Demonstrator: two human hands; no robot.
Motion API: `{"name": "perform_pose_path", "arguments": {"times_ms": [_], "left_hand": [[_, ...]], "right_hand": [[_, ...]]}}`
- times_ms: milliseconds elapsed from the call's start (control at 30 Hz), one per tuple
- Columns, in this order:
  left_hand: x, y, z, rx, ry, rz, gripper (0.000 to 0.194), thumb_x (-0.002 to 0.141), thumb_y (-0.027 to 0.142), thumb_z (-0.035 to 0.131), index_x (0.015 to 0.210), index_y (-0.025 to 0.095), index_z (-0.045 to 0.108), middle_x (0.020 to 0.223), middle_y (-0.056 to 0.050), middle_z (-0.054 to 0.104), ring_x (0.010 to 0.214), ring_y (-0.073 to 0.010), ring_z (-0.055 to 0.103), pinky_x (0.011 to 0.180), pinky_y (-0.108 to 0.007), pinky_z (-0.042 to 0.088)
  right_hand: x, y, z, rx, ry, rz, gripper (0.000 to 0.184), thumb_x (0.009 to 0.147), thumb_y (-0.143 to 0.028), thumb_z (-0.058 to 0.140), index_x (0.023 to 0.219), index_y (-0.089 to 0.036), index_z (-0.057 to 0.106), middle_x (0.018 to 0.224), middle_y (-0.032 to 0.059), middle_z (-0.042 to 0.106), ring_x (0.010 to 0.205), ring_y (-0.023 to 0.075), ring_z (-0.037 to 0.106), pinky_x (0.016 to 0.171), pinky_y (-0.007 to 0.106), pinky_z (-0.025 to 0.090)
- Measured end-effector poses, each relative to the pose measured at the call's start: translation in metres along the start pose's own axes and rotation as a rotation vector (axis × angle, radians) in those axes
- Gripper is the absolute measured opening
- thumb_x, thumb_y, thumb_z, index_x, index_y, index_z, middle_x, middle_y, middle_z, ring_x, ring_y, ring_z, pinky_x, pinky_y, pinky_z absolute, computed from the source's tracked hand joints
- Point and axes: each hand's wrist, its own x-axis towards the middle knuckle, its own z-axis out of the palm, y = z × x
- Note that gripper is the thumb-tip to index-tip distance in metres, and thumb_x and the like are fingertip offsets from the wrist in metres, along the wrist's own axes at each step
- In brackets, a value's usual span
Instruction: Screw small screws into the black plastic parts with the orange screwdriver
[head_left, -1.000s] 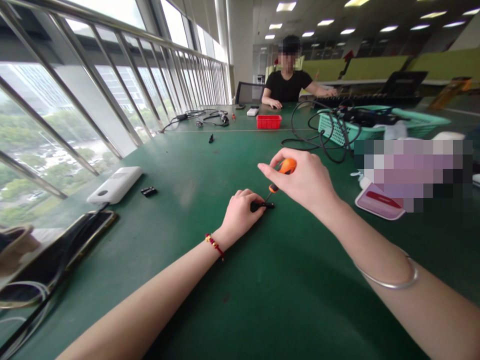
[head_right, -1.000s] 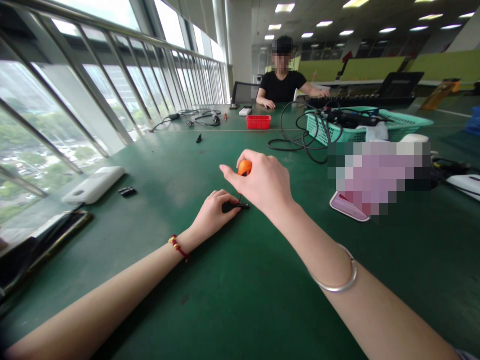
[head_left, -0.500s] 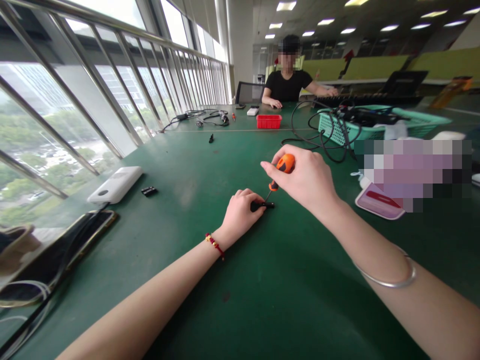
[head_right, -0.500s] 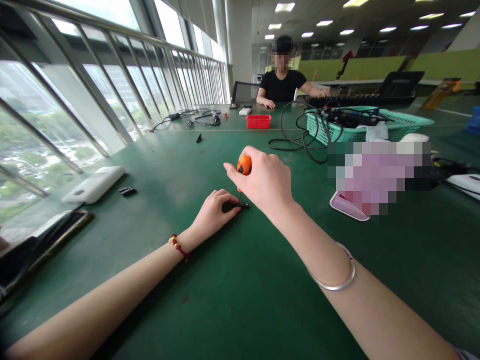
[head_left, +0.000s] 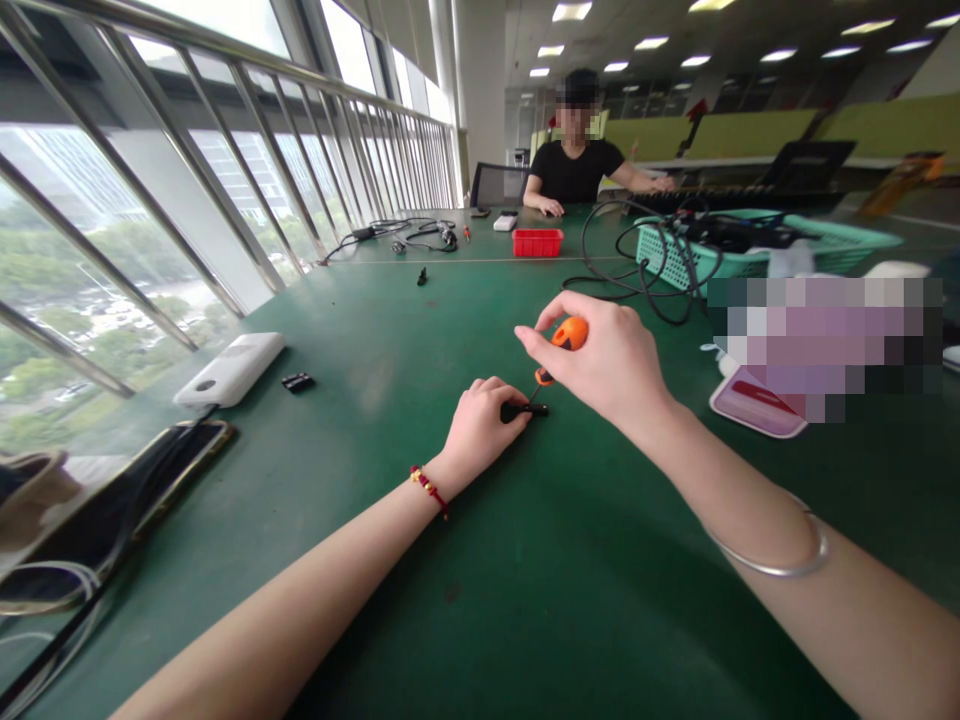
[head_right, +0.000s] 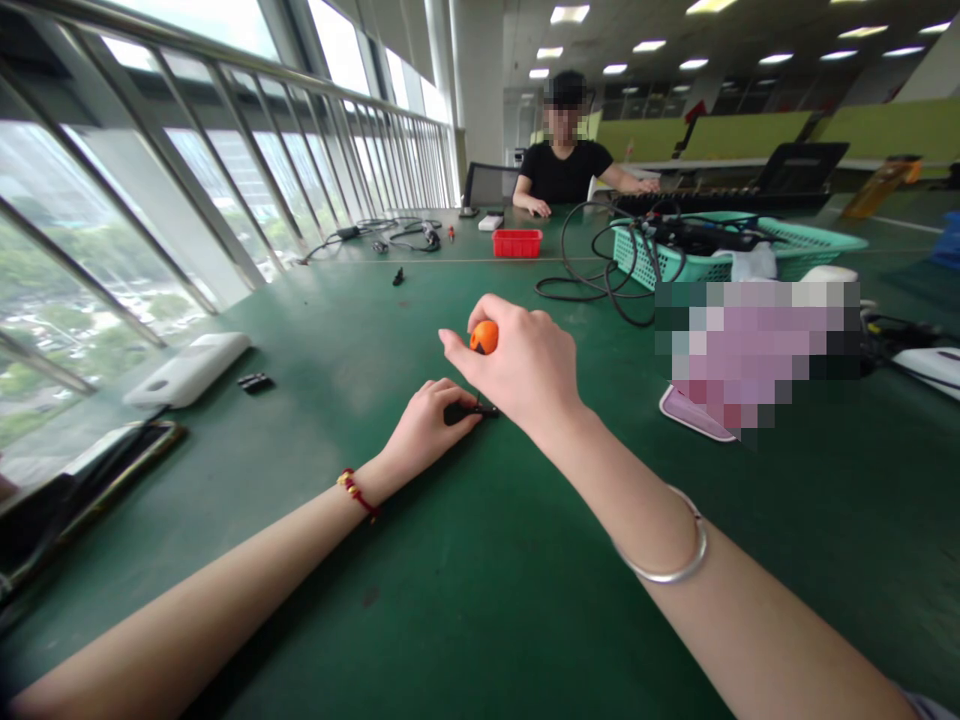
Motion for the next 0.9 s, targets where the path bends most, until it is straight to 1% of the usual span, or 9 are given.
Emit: {"name": "perform_pose_path", "arguments": {"times_ms": [100, 167, 233, 400, 467, 567, 667, 767, 900], "left_hand": [[-0.0001, -0.0001, -0.0003, 0.000, -0.001, 0.000, 0.008, 0.077, 0.021, 0.064, 0.084, 0.019, 0.068, 0.090, -0.004, 0.065, 0.089, -0.0213, 0.056, 0.085, -0.036, 0.047], [0.0000, -0.0003, -0.0003, -0.002, -0.004, 0.000, 0.008, 0.077, 0.020, 0.063, 0.084, 0.019, 0.068, 0.091, -0.005, 0.065, 0.089, -0.0214, 0.056, 0.085, -0.036, 0.047], [0.0000, -0.0007, 0.0000, -0.003, -0.004, 0.003, 0.009, 0.077, 0.020, 0.063, 0.084, 0.019, 0.069, 0.092, -0.004, 0.065, 0.089, -0.0214, 0.056, 0.086, -0.037, 0.047], [-0.0001, -0.0007, 0.0001, -0.008, -0.002, 0.003, 0.008, 0.077, 0.021, 0.063, 0.084, 0.020, 0.069, 0.091, -0.004, 0.065, 0.090, -0.0214, 0.056, 0.086, -0.036, 0.047], [-0.0001, 0.0003, -0.0006, -0.004, -0.003, 0.001, 0.008, 0.078, 0.021, 0.063, 0.084, 0.019, 0.068, 0.090, -0.004, 0.065, 0.089, -0.0212, 0.056, 0.085, -0.036, 0.047], [-0.0003, 0.0019, -0.0016, -0.002, -0.008, -0.008, 0.007, 0.078, 0.021, 0.063, 0.083, 0.019, 0.068, 0.090, -0.005, 0.065, 0.089, -0.0212, 0.056, 0.085, -0.036, 0.047], [-0.0007, 0.0020, -0.0015, -0.009, -0.012, -0.014, 0.008, 0.077, 0.020, 0.063, 0.083, 0.019, 0.068, 0.091, -0.004, 0.065, 0.090, -0.0212, 0.056, 0.086, -0.036, 0.047], [-0.0010, 0.0003, -0.0004, -0.009, -0.008, -0.004, 0.009, 0.078, 0.020, 0.063, 0.084, 0.019, 0.069, 0.092, -0.004, 0.065, 0.090, -0.0213, 0.056, 0.086, -0.036, 0.047], [-0.0005, -0.0015, 0.0005, -0.006, 0.003, 0.003, 0.008, 0.077, 0.021, 0.063, 0.083, 0.019, 0.068, 0.090, -0.004, 0.064, 0.089, -0.0213, 0.056, 0.085, -0.036, 0.047]], "right_hand": [[0.0009, 0.0003, -0.0008, 0.060, -0.004, -0.008, 0.016, 0.073, -0.038, 0.058, 0.080, -0.023, 0.059, 0.066, -0.0010, 0.060, 0.060, 0.0159, 0.054, 0.054, 0.025, 0.031], [0.0015, 0.0005, -0.0016, 0.101, -0.019, -0.018, 0.022, 0.070, -0.033, 0.060, 0.089, -0.023, 0.059, 0.069, -0.0015, 0.061, 0.059, 0.0152, 0.054, 0.054, 0.025, 0.033], [0.0019, 0.0005, -0.0018, 0.112, -0.031, -0.017, 0.030, 0.069, -0.037, 0.062, 0.095, -0.023, 0.058, 0.069, -0.0015, 0.061, 0.057, 0.0150, 0.053, 0.054, 0.025, 0.033], [0.0010, 0.0007, 0.0004, -0.001, -0.012, 0.012, 0.033, 0.071, -0.055, 0.059, 0.081, -0.024, 0.060, 0.059, -0.0004, 0.058, 0.056, 0.0175, 0.053, 0.052, 0.025, 0.029], [0.0005, 0.0007, 0.0008, -0.003, -0.013, 0.010, 0.028, 0.074, -0.052, 0.057, 0.074, -0.024, 0.059, 0.059, -0.0001, 0.058, 0.058, 0.0175, 0.054, 0.052, 0.025, 0.029], [0.0005, 0.0003, -0.0004, 0.030, -0.012, -0.004, 0.017, 0.073, -0.040, 0.057, 0.078, -0.024, 0.059, 0.064, -0.0004, 0.060, 0.060, 0.0171, 0.055, 0.053, 0.025, 0.031], [0.0010, -0.0006, -0.0025, 0.067, -0.025, -0.001, 0.023, 0.069, -0.034, 0.059, 0.089, -0.024, 0.059, 0.066, -0.0016, 0.060, 0.059, 0.0161, 0.053, 0.054, 0.025, 0.033], [0.0016, -0.0009, -0.0029, 0.092, -0.054, 0.020, 0.028, 0.069, -0.040, 0.061, 0.091, -0.024, 0.058, 0.064, -0.0024, 0.058, 0.057, 0.0158, 0.052, 0.053, 0.025, 0.033], [0.0017, 0.0004, 0.0001, 0.038, -0.037, 0.051, 0.030, 0.070, -0.054, 0.060, 0.076, -0.024, 0.058, 0.060, -0.0013, 0.057, 0.057, 0.0167, 0.051, 0.052, 0.025, 0.030]]}}
